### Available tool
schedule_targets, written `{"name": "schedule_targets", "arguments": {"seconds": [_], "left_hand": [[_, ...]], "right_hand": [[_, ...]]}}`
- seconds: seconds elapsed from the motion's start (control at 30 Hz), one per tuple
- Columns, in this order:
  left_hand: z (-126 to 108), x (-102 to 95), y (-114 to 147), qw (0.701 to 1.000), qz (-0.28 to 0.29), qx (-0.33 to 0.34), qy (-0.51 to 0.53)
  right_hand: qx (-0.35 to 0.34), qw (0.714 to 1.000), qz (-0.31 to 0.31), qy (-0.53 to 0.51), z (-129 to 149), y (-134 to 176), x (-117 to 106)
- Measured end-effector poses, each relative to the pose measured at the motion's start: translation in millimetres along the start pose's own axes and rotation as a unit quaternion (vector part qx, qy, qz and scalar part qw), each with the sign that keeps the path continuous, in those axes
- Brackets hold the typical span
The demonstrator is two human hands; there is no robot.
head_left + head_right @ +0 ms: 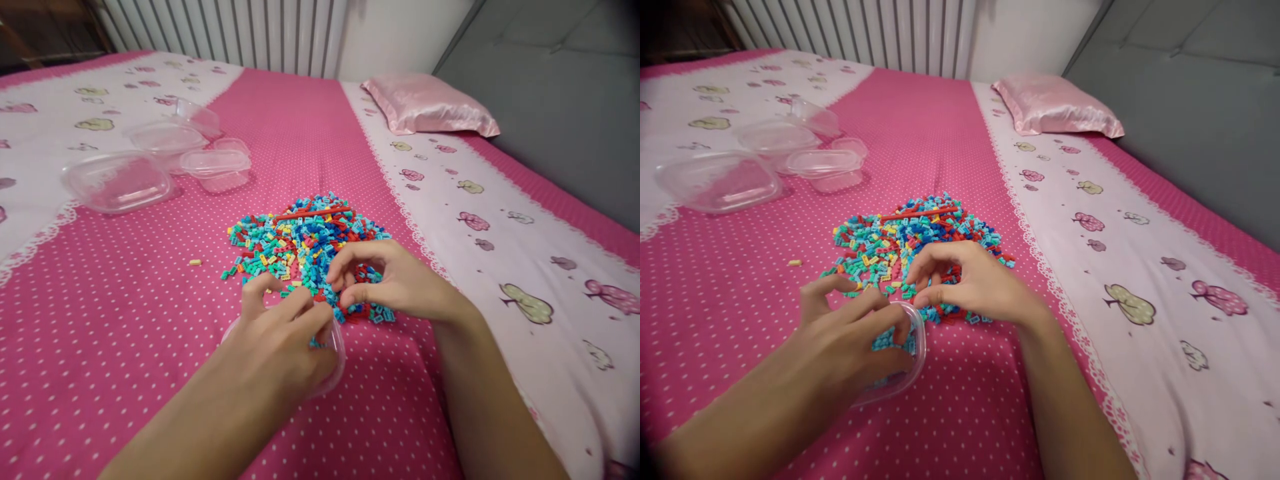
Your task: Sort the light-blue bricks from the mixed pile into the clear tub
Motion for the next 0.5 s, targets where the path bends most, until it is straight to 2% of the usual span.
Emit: {"name": "schedule_targets", "arguments": {"seconds": [0.1,0.27,0.33,0.43,0.5], "left_hand": [[1.2,2.6,1.2,1.000,-0.022,0.009,0.019],[2.3,3.9,2.4,0.998,-0.037,-0.011,0.045],[4.5,2.0,3.4,0.998,-0.027,-0.016,0.058],[7.9,3.6,5.7,0.996,0.018,-0.005,0.084],[8.6,7.4,7.3,0.995,0.012,0.002,0.101]], "right_hand": [[0.000,1.000,-0.005,0.006,0.4,-0.2,-0.6],[-0.003,1.000,-0.017,0.015,1.9,-0.1,-1.8],[-0.008,1.000,-0.024,0.016,1.9,0.2,-3.2],[-0.013,0.999,-0.037,0.018,0.6,1.1,-5.5],[-0.013,0.999,-0.044,0.023,-0.5,1.5,-6.7]]}}
Point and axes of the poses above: each hand's wrist, its own y-axis away from the middle knuckle, its own x-axis out of the palm, z = x × y, the point moved 2 cm from there along -y, towards the middle knuckle, and after that the axes turned 11 degrees about -y, right-handed, at the moved point
